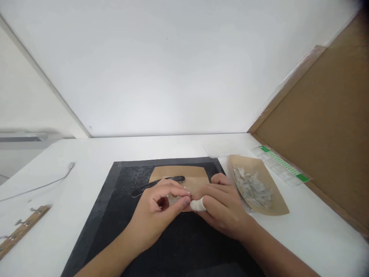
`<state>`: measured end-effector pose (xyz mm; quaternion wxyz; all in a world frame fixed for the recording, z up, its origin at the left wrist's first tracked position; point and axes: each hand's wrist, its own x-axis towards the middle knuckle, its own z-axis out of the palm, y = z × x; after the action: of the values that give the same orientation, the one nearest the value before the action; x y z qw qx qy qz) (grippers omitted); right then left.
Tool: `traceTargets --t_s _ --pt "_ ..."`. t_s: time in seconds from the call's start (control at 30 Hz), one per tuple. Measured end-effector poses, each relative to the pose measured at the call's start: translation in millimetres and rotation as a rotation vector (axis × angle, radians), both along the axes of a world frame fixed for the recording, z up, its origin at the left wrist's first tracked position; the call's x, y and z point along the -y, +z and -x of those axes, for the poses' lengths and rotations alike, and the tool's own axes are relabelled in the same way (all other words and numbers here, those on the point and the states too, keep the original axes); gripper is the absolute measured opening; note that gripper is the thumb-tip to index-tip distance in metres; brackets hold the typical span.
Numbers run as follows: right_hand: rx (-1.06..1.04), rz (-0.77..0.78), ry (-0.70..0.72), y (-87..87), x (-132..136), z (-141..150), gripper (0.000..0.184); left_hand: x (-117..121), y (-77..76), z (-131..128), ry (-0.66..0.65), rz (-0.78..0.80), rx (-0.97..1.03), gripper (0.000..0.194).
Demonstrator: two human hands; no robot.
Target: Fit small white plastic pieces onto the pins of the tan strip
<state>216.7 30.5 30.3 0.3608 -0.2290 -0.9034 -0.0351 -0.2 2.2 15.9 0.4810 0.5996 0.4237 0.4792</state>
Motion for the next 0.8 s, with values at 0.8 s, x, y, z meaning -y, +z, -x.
traceTargets --t_s 0.8 --pt "-0.385 0.369 -0.126 -14.7 4.0 12.9 0.044 0.6 6.4 0.4 0.010 0.146 -0.051 0.025"
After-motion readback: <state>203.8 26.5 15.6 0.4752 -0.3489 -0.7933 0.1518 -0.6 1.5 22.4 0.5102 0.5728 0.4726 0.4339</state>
